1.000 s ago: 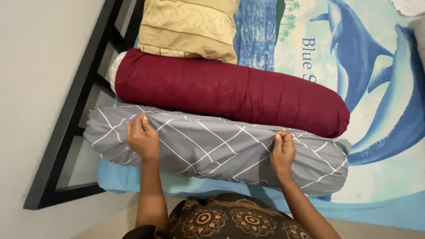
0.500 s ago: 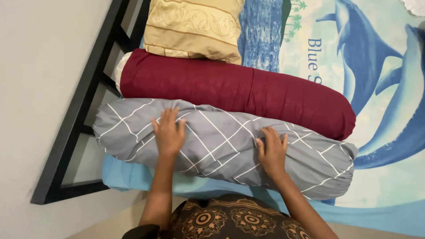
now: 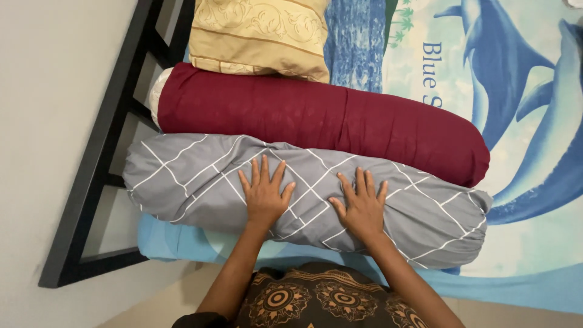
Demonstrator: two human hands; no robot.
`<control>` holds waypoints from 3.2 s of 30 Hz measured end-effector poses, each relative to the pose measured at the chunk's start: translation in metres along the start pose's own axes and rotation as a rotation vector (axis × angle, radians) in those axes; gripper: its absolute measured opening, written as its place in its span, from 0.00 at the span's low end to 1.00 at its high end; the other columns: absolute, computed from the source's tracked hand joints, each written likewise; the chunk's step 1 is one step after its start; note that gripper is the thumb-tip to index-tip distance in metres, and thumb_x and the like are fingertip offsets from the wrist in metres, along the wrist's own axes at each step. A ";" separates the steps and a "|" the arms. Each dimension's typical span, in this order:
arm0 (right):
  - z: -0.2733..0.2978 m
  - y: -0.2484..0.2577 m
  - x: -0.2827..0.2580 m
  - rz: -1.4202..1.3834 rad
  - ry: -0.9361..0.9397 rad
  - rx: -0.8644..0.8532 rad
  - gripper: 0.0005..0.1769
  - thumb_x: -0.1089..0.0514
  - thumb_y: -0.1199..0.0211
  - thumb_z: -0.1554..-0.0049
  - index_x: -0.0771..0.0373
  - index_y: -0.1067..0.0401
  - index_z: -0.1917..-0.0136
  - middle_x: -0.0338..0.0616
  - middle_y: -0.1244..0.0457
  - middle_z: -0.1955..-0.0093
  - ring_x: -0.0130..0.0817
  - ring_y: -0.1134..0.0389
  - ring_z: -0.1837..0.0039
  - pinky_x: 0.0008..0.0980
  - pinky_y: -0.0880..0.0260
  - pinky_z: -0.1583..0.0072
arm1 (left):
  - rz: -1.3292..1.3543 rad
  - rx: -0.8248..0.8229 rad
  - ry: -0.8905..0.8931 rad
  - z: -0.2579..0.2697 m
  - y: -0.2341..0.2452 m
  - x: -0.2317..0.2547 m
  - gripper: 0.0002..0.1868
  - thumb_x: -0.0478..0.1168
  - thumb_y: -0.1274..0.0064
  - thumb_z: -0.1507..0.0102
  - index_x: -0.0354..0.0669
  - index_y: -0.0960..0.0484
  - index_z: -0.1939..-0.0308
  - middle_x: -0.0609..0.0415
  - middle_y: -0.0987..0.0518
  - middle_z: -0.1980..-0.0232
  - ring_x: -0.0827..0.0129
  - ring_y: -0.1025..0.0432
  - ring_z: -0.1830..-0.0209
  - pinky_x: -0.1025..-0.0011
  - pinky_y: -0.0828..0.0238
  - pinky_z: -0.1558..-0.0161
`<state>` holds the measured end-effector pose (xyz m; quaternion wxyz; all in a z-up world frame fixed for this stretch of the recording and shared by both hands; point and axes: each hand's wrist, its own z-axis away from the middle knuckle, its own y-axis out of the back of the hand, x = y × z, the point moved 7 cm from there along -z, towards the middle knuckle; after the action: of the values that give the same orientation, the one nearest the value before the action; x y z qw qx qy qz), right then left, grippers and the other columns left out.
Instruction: Arrange and straighten pillows and bolsters on a bed.
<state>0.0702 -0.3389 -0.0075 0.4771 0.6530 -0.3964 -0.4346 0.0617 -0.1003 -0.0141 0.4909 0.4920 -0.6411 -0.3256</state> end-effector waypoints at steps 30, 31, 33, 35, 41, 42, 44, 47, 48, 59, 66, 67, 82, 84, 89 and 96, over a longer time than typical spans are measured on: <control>0.030 0.005 0.006 -0.078 0.042 0.144 0.35 0.37 0.42 0.39 0.47 0.39 0.23 0.58 0.49 0.20 0.51 0.52 0.18 0.69 0.61 0.23 | 0.145 -0.178 0.031 0.016 -0.008 0.034 0.35 0.57 0.53 0.32 0.52 0.38 0.23 0.31 0.47 0.20 0.37 0.58 0.18 0.27 0.73 0.29; 0.040 0.009 0.012 -0.075 0.033 0.144 0.35 0.37 0.42 0.39 0.47 0.39 0.23 0.58 0.49 0.20 0.51 0.52 0.18 0.69 0.61 0.23 | 0.148 -0.183 0.024 0.020 -0.008 0.048 0.35 0.57 0.53 0.32 0.52 0.38 0.23 0.31 0.47 0.20 0.37 0.58 0.18 0.27 0.73 0.29; 0.063 0.015 0.019 -0.035 0.077 0.168 0.35 0.38 0.41 0.39 0.45 0.40 0.22 0.56 0.50 0.20 0.49 0.53 0.18 0.70 0.61 0.25 | 0.193 -0.181 -0.025 0.029 -0.008 0.080 0.35 0.56 0.53 0.32 0.52 0.38 0.22 0.31 0.46 0.21 0.37 0.57 0.18 0.28 0.71 0.29; 0.088 0.024 0.037 -0.009 0.069 0.172 0.35 0.39 0.40 0.40 0.44 0.40 0.22 0.56 0.51 0.19 0.49 0.54 0.17 0.71 0.61 0.25 | 0.193 -0.170 -0.088 0.039 -0.014 0.117 0.35 0.56 0.52 0.33 0.52 0.38 0.23 0.32 0.46 0.20 0.37 0.56 0.19 0.29 0.69 0.28; 0.167 0.054 0.105 0.023 -0.011 0.146 0.37 0.42 0.37 0.44 0.42 0.40 0.22 0.55 0.56 0.17 0.49 0.57 0.17 0.73 0.61 0.26 | 0.272 -0.178 -0.313 0.080 -0.031 0.245 0.36 0.54 0.49 0.33 0.53 0.38 0.22 0.33 0.45 0.20 0.36 0.54 0.19 0.28 0.66 0.28; 0.182 0.057 0.120 0.019 -0.044 0.131 0.38 0.43 0.36 0.44 0.41 0.40 0.22 0.56 0.57 0.17 0.50 0.58 0.17 0.74 0.61 0.27 | 0.299 -0.193 -0.345 0.088 -0.034 0.268 0.36 0.53 0.48 0.34 0.53 0.39 0.23 0.34 0.46 0.20 0.36 0.54 0.19 0.29 0.66 0.28; 0.209 0.066 0.152 0.024 -0.091 0.140 0.38 0.44 0.35 0.45 0.42 0.40 0.23 0.57 0.57 0.17 0.50 0.58 0.17 0.75 0.61 0.27 | 0.330 -0.230 -0.376 0.099 -0.044 0.307 0.36 0.53 0.47 0.34 0.54 0.38 0.23 0.33 0.46 0.20 0.35 0.54 0.19 0.29 0.66 0.28; 0.249 0.081 0.197 0.040 -0.179 0.138 0.38 0.45 0.35 0.44 0.43 0.41 0.23 0.59 0.59 0.17 0.52 0.59 0.16 0.77 0.61 0.27 | 0.384 -0.290 -0.417 0.118 -0.061 0.362 0.37 0.53 0.47 0.34 0.54 0.38 0.23 0.33 0.47 0.20 0.34 0.55 0.19 0.30 0.67 0.28; 0.262 0.087 0.212 0.052 -0.222 0.129 0.38 0.45 0.35 0.44 0.44 0.42 0.23 0.60 0.59 0.16 0.53 0.59 0.16 0.78 0.61 0.27 | 0.408 -0.309 -0.430 0.124 -0.065 0.379 0.37 0.52 0.47 0.34 0.53 0.39 0.22 0.32 0.47 0.20 0.34 0.55 0.19 0.29 0.68 0.28; 0.345 0.139 0.321 0.032 -0.519 0.100 0.36 0.46 0.36 0.42 0.44 0.42 0.23 0.60 0.58 0.18 0.55 0.58 0.18 0.78 0.65 0.28 | 0.469 -0.448 -0.584 0.164 -0.093 0.520 0.38 0.51 0.45 0.35 0.55 0.40 0.23 0.32 0.51 0.19 0.35 0.59 0.18 0.31 0.69 0.27; 0.358 0.149 0.395 0.026 -0.633 0.181 0.37 0.48 0.36 0.42 0.46 0.42 0.22 0.62 0.55 0.19 0.57 0.55 0.19 0.77 0.65 0.27 | 0.482 -0.478 -0.610 0.150 -0.135 0.571 0.36 0.50 0.46 0.34 0.54 0.38 0.23 0.33 0.51 0.18 0.36 0.60 0.18 0.32 0.70 0.27; 0.358 0.148 0.403 0.027 -0.638 0.177 0.37 0.48 0.36 0.42 0.46 0.42 0.22 0.62 0.55 0.19 0.57 0.55 0.19 0.77 0.65 0.27 | 0.484 -0.484 -0.611 0.147 -0.140 0.578 0.36 0.50 0.46 0.34 0.54 0.38 0.23 0.33 0.51 0.18 0.36 0.60 0.18 0.32 0.70 0.27; 0.292 0.172 0.558 0.033 -0.697 0.248 0.35 0.51 0.35 0.43 0.51 0.39 0.24 0.62 0.51 0.21 0.56 0.50 0.20 0.78 0.64 0.27 | 0.545 -0.558 -0.647 0.053 -0.226 0.682 0.34 0.49 0.48 0.33 0.50 0.37 0.24 0.28 0.49 0.20 0.33 0.57 0.19 0.33 0.72 0.26; 0.288 0.175 0.576 0.071 -0.702 0.295 0.34 0.49 0.35 0.42 0.51 0.38 0.25 0.61 0.50 0.21 0.57 0.49 0.21 0.78 0.65 0.27 | 0.550 -0.587 -0.653 0.046 -0.234 0.692 0.34 0.49 0.48 0.33 0.50 0.37 0.24 0.27 0.48 0.21 0.32 0.56 0.20 0.33 0.70 0.27; 0.280 0.188 0.628 0.066 -0.709 0.354 0.34 0.48 0.35 0.41 0.51 0.38 0.24 0.61 0.50 0.20 0.56 0.49 0.20 0.78 0.64 0.26 | 0.543 -0.594 -0.644 0.033 -0.254 0.720 0.33 0.49 0.49 0.33 0.51 0.37 0.24 0.28 0.46 0.22 0.33 0.54 0.20 0.35 0.69 0.25; 0.278 0.193 0.724 0.030 -0.721 0.396 0.35 0.47 0.34 0.40 0.51 0.37 0.22 0.62 0.49 0.19 0.58 0.50 0.19 0.77 0.63 0.25 | 0.540 -0.571 -0.643 0.035 -0.276 0.782 0.35 0.48 0.46 0.35 0.50 0.37 0.24 0.29 0.46 0.21 0.34 0.53 0.20 0.36 0.68 0.25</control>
<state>0.0102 -1.1359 -0.0044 0.1791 0.5323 -0.6237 -0.5437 0.0878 -0.9296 -0.0322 0.4504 0.0301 -0.7495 -0.4842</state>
